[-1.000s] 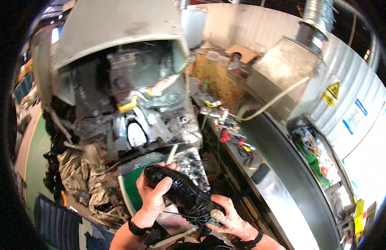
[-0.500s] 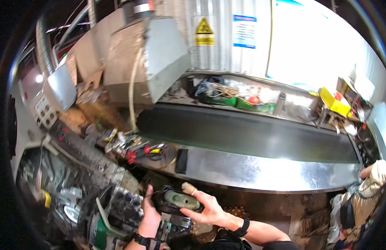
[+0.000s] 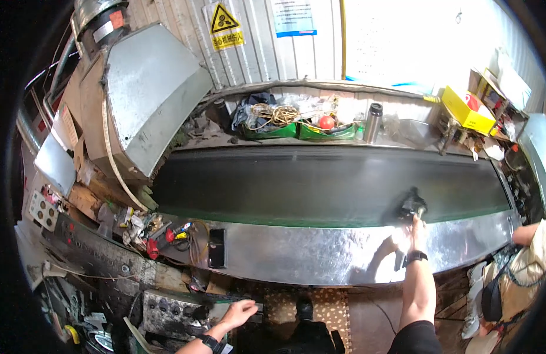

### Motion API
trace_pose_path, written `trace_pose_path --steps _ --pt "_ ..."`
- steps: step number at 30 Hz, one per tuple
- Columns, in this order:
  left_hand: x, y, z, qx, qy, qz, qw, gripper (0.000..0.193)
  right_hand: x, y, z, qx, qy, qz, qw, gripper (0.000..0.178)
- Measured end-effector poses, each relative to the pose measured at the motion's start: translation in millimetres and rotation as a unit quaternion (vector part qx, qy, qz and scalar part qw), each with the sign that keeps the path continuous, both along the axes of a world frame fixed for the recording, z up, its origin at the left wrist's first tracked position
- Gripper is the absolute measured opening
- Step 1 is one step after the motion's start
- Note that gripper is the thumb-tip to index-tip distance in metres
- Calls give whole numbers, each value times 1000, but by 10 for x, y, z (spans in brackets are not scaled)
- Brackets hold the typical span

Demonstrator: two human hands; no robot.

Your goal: Operate a shoe lasting machine to shape the upper of the shoe and attach it to the sole.

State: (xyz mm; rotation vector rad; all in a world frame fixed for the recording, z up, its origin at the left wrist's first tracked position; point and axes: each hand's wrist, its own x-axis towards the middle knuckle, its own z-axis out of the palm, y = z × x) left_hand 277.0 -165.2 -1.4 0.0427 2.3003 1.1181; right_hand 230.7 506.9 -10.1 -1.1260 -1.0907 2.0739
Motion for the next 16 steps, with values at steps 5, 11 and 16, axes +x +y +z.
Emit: trace_pose_path --steps 5,11,16 --pt "825 -742 -485 -86 -89 21 992 50 -214 -1005 350 127 -54 147 979 44" --pt "1932 -1345 -548 -41 -250 10 967 51 532 -1869 677 162 -177 588 773 76" --pt "2866 -1961 -185 58 -326 89 939 52 1621 -2371 895 8 -207 659 724 96"
